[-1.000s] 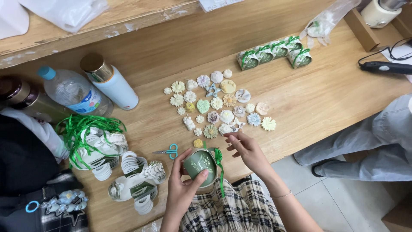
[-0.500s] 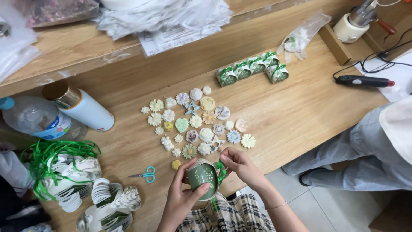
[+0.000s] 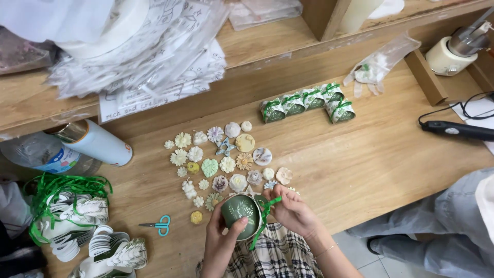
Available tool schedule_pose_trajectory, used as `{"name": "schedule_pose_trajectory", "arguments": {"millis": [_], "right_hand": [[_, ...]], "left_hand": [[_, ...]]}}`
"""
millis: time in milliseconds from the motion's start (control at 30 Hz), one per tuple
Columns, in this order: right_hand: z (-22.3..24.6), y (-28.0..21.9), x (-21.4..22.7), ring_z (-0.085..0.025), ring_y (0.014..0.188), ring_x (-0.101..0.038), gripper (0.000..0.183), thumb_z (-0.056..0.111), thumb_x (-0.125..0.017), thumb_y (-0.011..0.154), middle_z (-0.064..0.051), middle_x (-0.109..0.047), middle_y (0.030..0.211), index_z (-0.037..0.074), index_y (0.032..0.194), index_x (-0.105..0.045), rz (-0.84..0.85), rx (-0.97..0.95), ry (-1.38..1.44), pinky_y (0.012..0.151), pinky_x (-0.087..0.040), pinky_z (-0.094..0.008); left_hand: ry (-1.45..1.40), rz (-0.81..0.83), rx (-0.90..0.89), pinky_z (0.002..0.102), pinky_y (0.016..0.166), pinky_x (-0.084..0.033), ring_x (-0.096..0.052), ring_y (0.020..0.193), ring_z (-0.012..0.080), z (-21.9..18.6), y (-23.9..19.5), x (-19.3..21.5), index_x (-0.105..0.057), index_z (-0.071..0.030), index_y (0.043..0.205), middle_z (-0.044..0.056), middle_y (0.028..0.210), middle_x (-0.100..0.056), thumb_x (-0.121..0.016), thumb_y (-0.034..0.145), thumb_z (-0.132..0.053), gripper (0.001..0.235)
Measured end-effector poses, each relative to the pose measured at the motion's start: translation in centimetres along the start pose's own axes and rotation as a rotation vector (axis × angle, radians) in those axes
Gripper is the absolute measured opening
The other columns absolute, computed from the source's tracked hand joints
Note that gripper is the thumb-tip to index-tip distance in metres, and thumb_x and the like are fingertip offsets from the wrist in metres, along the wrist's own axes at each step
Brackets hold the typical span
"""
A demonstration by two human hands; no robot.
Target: Packaging decorative candles by wrapping them in green paper and tying them with ribbons.
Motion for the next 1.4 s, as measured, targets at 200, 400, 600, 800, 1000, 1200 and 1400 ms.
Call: {"name": "schedule_pose_trajectory", "arguments": {"millis": [200, 400, 600, 800, 1000, 1200, 1400], "right_hand": [[1.0, 1.4, 5.4, -0.024, 0.109, -0.060, 0.018, 0.028, -0.055, 0.105, -0.007, -0.065, 0.107, 0.012, 0.110, -0.063, -0.256, -0.045, 0.337, 0.099, -0.047, -0.046], [5.2, 2.5, -2.8, -0.014, 0.101, -0.069, 0.035, 0.006, -0.073, 0.085, -0.004, -0.070, 0.115, 0.009, 0.119, -0.065, -0.223, -0.172, -0.746, 0.091, -0.057, -0.032], [4.9, 2.2, 0.0, -0.010, 0.082, -0.064, 0.030, -0.001, -0.075, 0.091, -0.006, -0.068, 0.092, 0.001, 0.119, -0.065, -0.252, -0.020, -0.927, 0.071, -0.055, -0.024], [5.9, 1.4, 2.6, -0.013, 0.069, -0.069, 0.019, 0.002, -0.071, 0.091, -0.009, -0.075, 0.081, 0.000, 0.110, -0.069, -0.489, -0.003, -0.865, 0.061, -0.052, -0.025], [6.7, 0.5, 3.2, -0.015, 0.071, -0.068, 0.025, 0.000, -0.067, 0.094, -0.008, -0.070, 0.087, 0.003, 0.118, -0.060, -0.523, 0.139, -0.601, 0.064, -0.056, -0.026], [1.9, -0.5, 3.8, -0.013, 0.076, -0.064, 0.026, 0.005, -0.057, 0.096, -0.006, -0.070, 0.096, 0.013, 0.120, -0.059, -0.455, 0.002, 0.209, 0.066, -0.049, -0.023], [1.4, -0.8, 1.2, -0.013, 0.075, -0.056, 0.024, 0.011, -0.049, 0.101, -0.004, -0.065, 0.099, 0.010, 0.121, -0.061, -0.264, 0.069, 0.577, 0.065, -0.045, -0.024]], "left_hand": [[0.018, -0.061, -0.005, 0.031, 0.088, -0.056, -0.067, 0.104, 0.0158, -0.1, 0.5, -0.6, -0.058, -0.005, 0.133, 0.009, 0.113, -0.071, -0.077, 0.080, -0.029, 0.062], [0.309, -0.121, -0.086, 0.034, 0.081, -0.059, -0.068, 0.097, 0.0188, -1.1, 0.6, -1.4, -0.057, -0.007, 0.138, 0.011, 0.114, -0.071, -0.081, 0.075, -0.032, 0.072], [0.275, -0.208, -0.079, 0.034, 0.073, -0.066, -0.070, 0.096, 0.0192, -1.7, 0.9, -1.8, -0.051, -0.005, 0.140, 0.013, 0.113, -0.065, -0.084, 0.071, -0.026, 0.080], [0.370, -0.150, 0.093, 0.037, 0.071, -0.066, -0.067, 0.098, 0.0202, -2.2, 1.2, -3.1, -0.047, -0.011, 0.147, 0.013, 0.113, -0.058, -0.081, 0.073, -0.030, 0.084], [0.266, -0.106, 0.062, 0.037, 0.072, -0.067, -0.065, 0.098, 0.0197, -0.6, 1.0, -2.8, -0.052, -0.010, 0.145, 0.014, 0.109, -0.064, -0.081, 0.072, -0.035, 0.083], [0.084, 0.108, 0.019, 0.031, 0.091, -0.057, -0.068, 0.108, 0.0164, -0.4, 0.6, -2.8, -0.057, -0.005, 0.135, 0.010, 0.117, -0.070, -0.077, 0.078, -0.032, 0.066], [-0.160, 0.105, 0.417, 0.044, 0.080, -0.060, -0.070, 0.104, 0.0216, 6.5, -1.9, 1.3, -0.053, -0.018, 0.143, 0.006, 0.119, -0.070, -0.070, 0.077, -0.036, 0.071]]}}
Point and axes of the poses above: each hand's wrist, its own y-axis towards the middle knuckle, its own x-axis out of the back of the hand, z = x × y, the point moved 10 cm from there along y, towards the middle knuckle
